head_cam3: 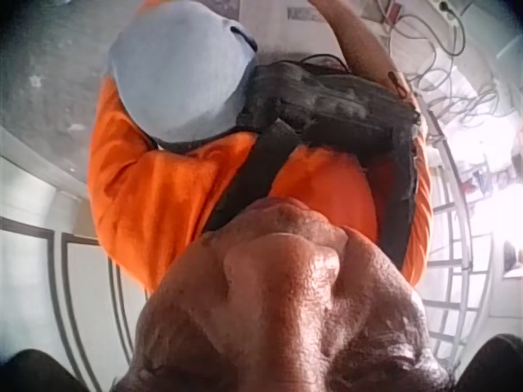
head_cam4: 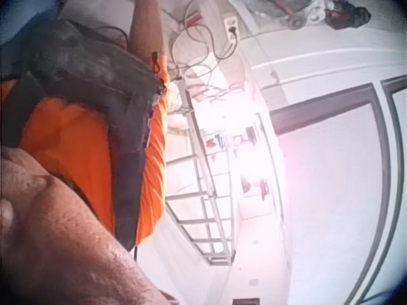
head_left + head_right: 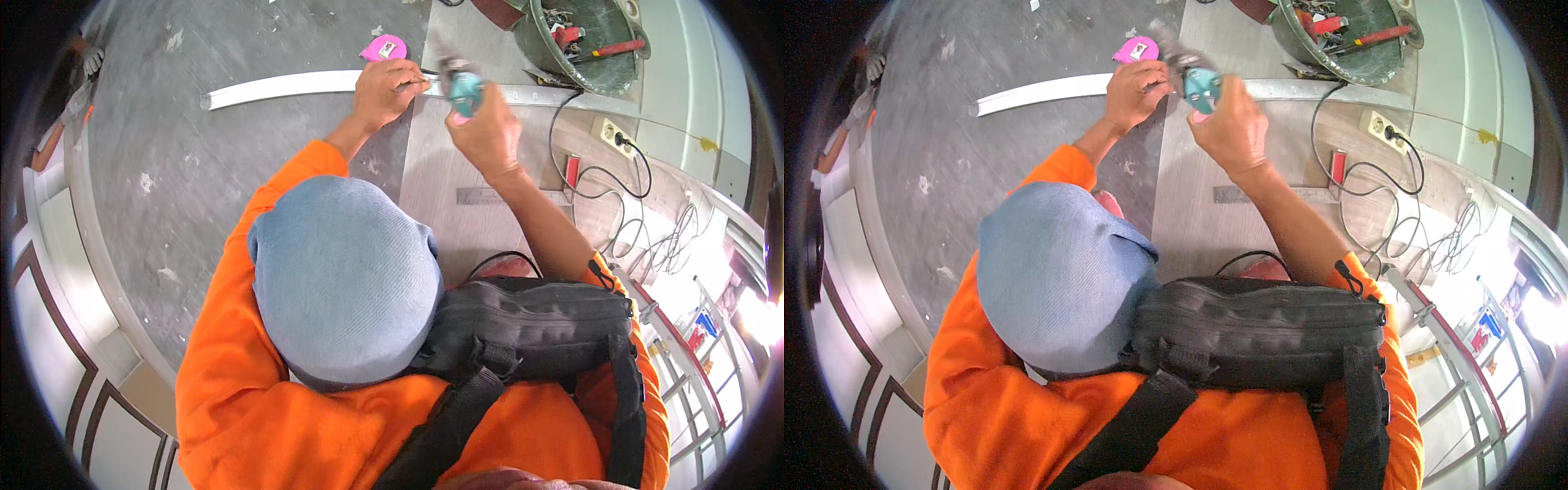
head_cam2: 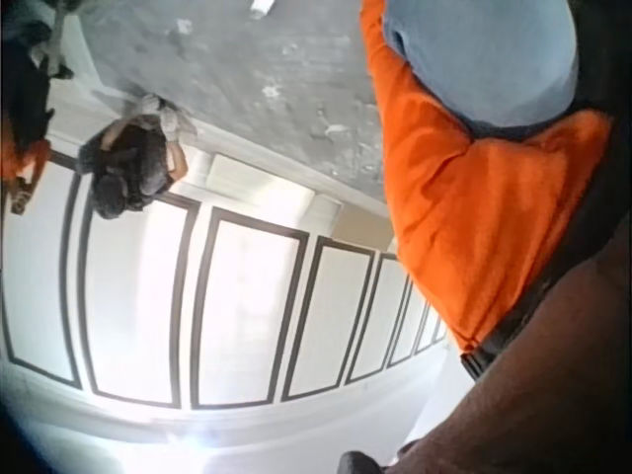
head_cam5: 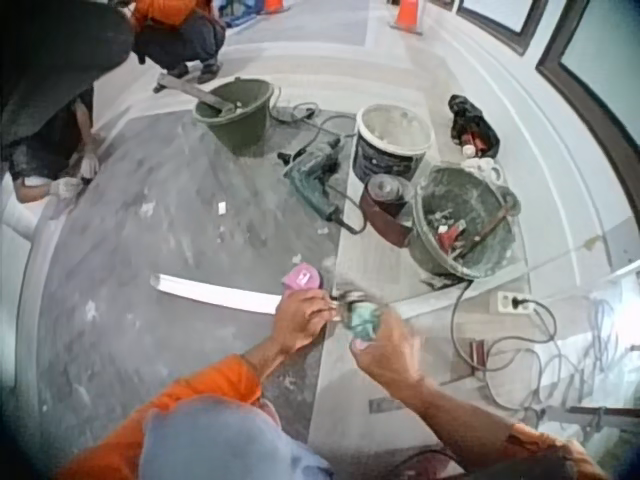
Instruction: The person cuts a metal profile using an angle grinder and shears, then picks up items from a bucket.
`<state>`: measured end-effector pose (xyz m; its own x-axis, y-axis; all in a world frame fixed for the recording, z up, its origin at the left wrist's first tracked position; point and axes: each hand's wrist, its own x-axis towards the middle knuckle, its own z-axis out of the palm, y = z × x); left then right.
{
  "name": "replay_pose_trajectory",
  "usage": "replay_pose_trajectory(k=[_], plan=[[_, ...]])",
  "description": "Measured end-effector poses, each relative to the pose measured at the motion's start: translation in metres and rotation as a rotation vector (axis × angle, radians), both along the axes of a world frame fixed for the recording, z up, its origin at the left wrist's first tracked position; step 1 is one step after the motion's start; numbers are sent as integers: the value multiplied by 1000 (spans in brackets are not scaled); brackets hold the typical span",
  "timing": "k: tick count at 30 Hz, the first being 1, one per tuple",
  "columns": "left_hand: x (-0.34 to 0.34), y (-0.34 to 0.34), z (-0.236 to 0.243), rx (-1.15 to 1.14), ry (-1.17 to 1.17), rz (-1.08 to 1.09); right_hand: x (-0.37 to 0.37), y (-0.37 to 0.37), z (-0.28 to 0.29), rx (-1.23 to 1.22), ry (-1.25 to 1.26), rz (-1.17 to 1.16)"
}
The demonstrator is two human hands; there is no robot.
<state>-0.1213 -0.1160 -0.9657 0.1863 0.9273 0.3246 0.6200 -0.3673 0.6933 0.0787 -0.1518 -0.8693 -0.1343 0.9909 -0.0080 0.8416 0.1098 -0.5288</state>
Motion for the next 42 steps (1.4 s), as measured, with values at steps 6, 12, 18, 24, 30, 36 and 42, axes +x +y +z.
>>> replay_pose_trajectory(k=[6, 12, 18, 24, 30, 36, 42], plan=[[-6, 4, 2, 100, 29, 7, -8, 11, 11, -23, -38, 8], [-5, -4, 2, 69, -21, 11, -1, 8, -9, -196, -194, 98], [-3, 3, 5, -19, 13, 12, -6, 7, 9, -21, 1, 12], [-8, -3, -2, 53, -34, 48, 0, 0, -3, -211, -133, 46], [2, 2, 4, 78, -4, 57, 11, 5, -14, -274, -219, 111], [-1, 3, -2, -68, -316, 116, 22, 6, -19, -67, -12, -31], [-19, 3, 10, -377, -669, 345, 37, 10, -25, -160, 66, -256]])
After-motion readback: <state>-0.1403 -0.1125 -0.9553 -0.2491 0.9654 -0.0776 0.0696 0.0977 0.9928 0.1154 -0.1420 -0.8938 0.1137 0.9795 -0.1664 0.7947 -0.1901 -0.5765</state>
